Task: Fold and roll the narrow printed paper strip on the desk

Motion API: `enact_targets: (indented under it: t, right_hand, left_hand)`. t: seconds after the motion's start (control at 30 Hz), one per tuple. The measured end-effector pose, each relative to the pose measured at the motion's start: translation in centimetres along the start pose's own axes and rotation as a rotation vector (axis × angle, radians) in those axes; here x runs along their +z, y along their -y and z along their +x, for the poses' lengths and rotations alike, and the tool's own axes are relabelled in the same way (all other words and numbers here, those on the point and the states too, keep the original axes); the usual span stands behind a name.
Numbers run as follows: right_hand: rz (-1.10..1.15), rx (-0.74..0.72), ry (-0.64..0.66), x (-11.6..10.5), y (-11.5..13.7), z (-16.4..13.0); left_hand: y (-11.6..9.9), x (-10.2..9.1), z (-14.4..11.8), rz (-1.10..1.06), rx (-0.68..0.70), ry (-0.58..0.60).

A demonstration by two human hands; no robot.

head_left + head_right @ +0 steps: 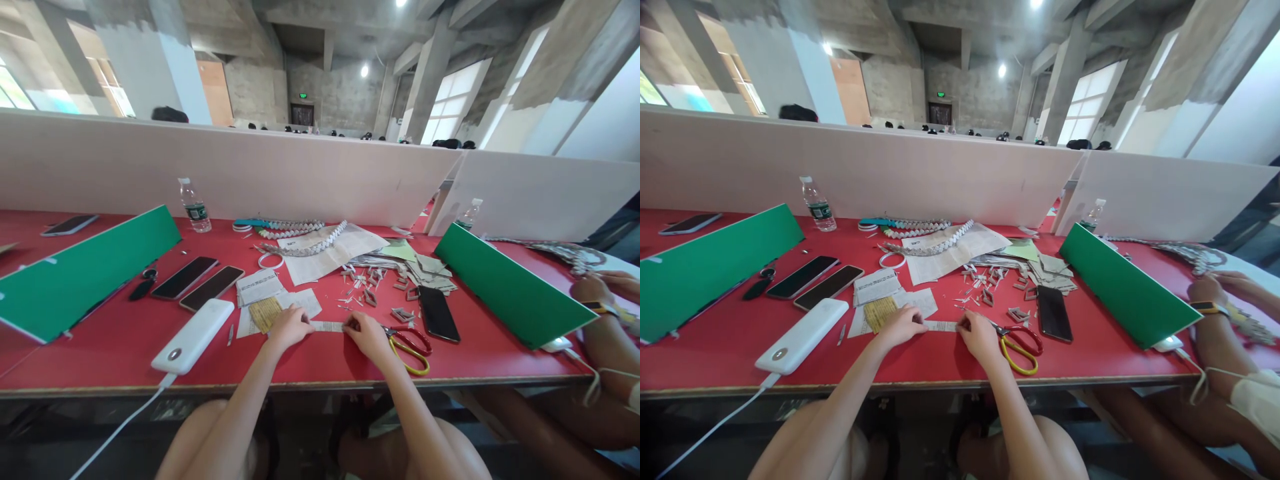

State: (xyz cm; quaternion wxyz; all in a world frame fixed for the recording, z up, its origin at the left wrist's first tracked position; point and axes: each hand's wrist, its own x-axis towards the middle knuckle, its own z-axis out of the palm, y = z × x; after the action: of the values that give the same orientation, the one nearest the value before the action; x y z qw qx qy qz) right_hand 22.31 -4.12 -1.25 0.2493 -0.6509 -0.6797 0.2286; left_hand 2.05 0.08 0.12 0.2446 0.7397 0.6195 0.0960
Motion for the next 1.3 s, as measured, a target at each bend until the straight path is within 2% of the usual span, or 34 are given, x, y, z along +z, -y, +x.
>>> enact_targets:
  t: [0.17,0.4,0.63,0.7,0.77,0.83,0.93,1.1,1.3]
  right_hand:
    - [-0.004,0.007,0.004,0.0,0.2,-0.1]
    - [0.035,0.017,0.029,-0.4,0.4,0.1]
    - [0.111,0.009,0.052,-0.2,-0.8,0.3]
    - [0.115,-0.028,0.051,-0.2,-1.1,0.3]
    - [0.109,-0.092,0.055,-0.3,-1.3,0.1]
    - [0.091,-0.147,0.066,-0.4,-1.3,-0.1]
    - [0.048,-0.177,0.073,-0.6,-1.0,-0.5]
    - [-0.022,-0.185,0.058,-0.8,-0.4,-0.9]
    - [-0.107,-0.228,0.008,-0.7,0.3,-1.3]
  left_hand:
    - [0.5,-0.2,0.7,-0.045,0.006,0.073]
    - [0.9,-0.4,0.5,-0.098,0.044,0.101]
    - [1.2,-0.6,-0.4,-0.128,0.077,0.057]
    - [0.9,-0.5,-1.1,-0.118,0.09,-0.003]
    - [0.3,-0.2,-2.0,-0.063,0.172,-0.143]
    - [-0.5,0.3,-2.7,0.024,0.363,-0.28]
    - [-1.5,1.3,-3.1,0.105,0.569,-0.262]
    - [-1.6,2.5,-2.3,0.185,0.584,-0.219]
    - [-1.5,2.4,-1.8,0.15,0.592,-0.184]
